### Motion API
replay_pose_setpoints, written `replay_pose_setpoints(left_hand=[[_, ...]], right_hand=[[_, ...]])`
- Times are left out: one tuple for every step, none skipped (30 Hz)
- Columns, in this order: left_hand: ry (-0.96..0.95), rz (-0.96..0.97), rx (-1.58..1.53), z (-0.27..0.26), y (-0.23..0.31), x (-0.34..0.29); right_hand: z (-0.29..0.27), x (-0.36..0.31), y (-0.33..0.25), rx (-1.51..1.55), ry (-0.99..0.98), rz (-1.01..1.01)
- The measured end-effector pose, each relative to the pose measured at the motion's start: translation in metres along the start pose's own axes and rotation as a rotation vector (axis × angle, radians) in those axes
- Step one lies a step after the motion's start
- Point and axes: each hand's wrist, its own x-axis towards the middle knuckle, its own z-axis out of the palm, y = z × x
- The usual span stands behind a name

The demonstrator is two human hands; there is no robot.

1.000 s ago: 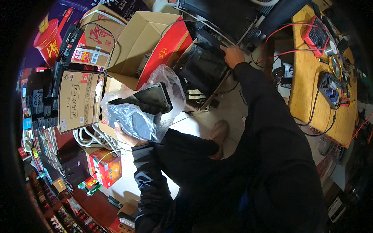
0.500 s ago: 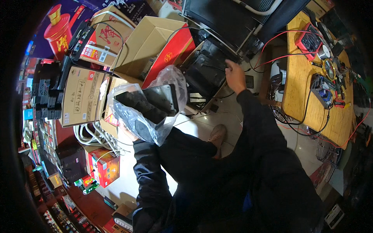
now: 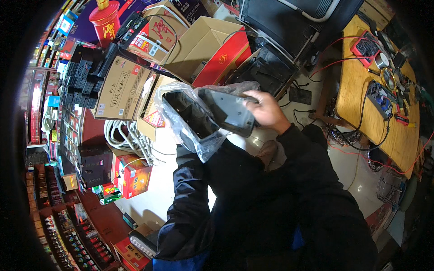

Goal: The person assembles a small black electronic device by inserting a circuit board into a case, connecting wires, and closing the enclosure. They then place the assembled unit into a plastic bag and handle additional cables and components on the workbench.

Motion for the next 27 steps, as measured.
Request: replay_pose_setpoints(left_hand=[[-0.003, 0.003, 0.005, -0.003, 0.002, -0.001], [-0.003, 0.006, 0.011, -0.006, 0.002, -0.003], [-0.006, 0.010, 0.014, -0.009, 0.002, -0.004], [-0.012, 0.013, 0.022, -0.012, 0.002, -0.004], [-0.016, 0.016, 0.026, -0.015, 0.002, -0.005], [-0.018, 0.021, 0.028, -0.017, 0.001, -0.005], [-0.021, 0.026, 0.035, -0.019, 0.001, -0.006], [-0.028, 0.033, 0.045, -0.022, 0.001, -0.006], [-0.033, 0.039, 0.052, -0.024, 0.001, -0.006], [-0.042, 0.042, 0.068, -0.027, 0.002, -0.006], [-0.052, 0.047, 0.079, -0.029, 0.000, -0.005], [-0.061, 0.050, 0.095, -0.032, 0.001, -0.005], [-0.069, 0.053, 0.106, -0.034, 0.000, -0.004], [-0.078, 0.061, 0.123, -0.036, 0.000, -0.003], [-0.087, 0.068, 0.139, -0.039, 0.000, -0.002], [-0.094, 0.072, 0.156, -0.041, 0.000, -0.001], [-0.101, 0.079, 0.176, -0.043, 0.000, 0.000], [-0.107, 0.088, 0.194, -0.045, -0.001, 0.001], [-0.116, 0.093, 0.215, -0.048, -0.001, 0.003], [-0.121, 0.106, 0.238, -0.050, -0.003, 0.004], [-0.126, 0.115, 0.259, -0.052, -0.004, 0.005], [-0.132, 0.131, 0.283, -0.053, -0.006, 0.006], [-0.140, 0.139, 0.307, -0.055, -0.008, 0.006], [-0.145, 0.152, 0.330, -0.056, -0.008, 0.007], [-0.155, 0.160, 0.355, -0.057, -0.007, 0.007], [-0.173, 0.163, 0.383, -0.058, -0.004, 0.008], [-0.196, 0.161, 0.414, -0.058, 0.002, 0.009]], right_hand=[[-0.002, -0.001, 0.003, 0.055, 0.106, 0.009], [-0.013, -0.006, 0.006, 0.007, 0.137, -0.028], [-0.025, -0.009, 0.011, -0.060, 0.179, -0.005], [-0.040, -0.012, 0.016, -0.105, 0.206, -0.066], [-0.053, -0.015, 0.024, -0.092, 0.258, -0.045], [-0.064, -0.018, 0.033, -0.041, 0.361, 0.085], [-0.073, -0.020, 0.045, 0.022, 0.449, 0.165], [-0.084, -0.021, 0.057, 0.087, 0.535, 0.243], [-0.096, -0.022, 0.068, 0.118, 0.547, 0.330], [-0.108, -0.022, 0.078, 0.151, 0.558, 0.417], [-0.115, -0.021, 0.087, 0.177, 0.601, 0.530], [-0.117, -0.017, 0.096, 0.173, 0.613, 0.474], [-0.119, -0.013, 0.102, 0.162, 0.657, 0.441], [-0.121, -0.008, 0.105, 0.159, 0.721, 0.448], [-0.122, -0.001, 0.106, 0.124, 0.699, 0.380], [-0.122, 0.009, 0.106, 0.095, 0.700, 0.350], [-0.123, 0.019, 0.106, 0.071, 0.688, 0.299], [-0.125, 0.031, 0.105, -0.021, 0.681, 0.344], [-0.128, 0.045, 0.105, -0.107, 0.661, 0.364], [-0.134, 0.060, 0.106, -0.203, 0.621, 0.341], [-0.138, 0.076, 0.109, -0.383, 0.654, 0.265], [-0.138, 0.091, 0.114, -0.574, 0.662, 0.146], [-0.139, 0.102, 0.120, -0.754, 0.665, 0.109], [-0.143, 0.110, 0.125, -0.768, 0.616, 0.018], [-0.145, 0.116, 0.131, -0.774, 0.566, 0.014], [-0.146, 0.119, 0.136, -0.780, 0.522, 0.039], [-0.145, 0.119, 0.141, -0.807, 0.482, 0.039]])
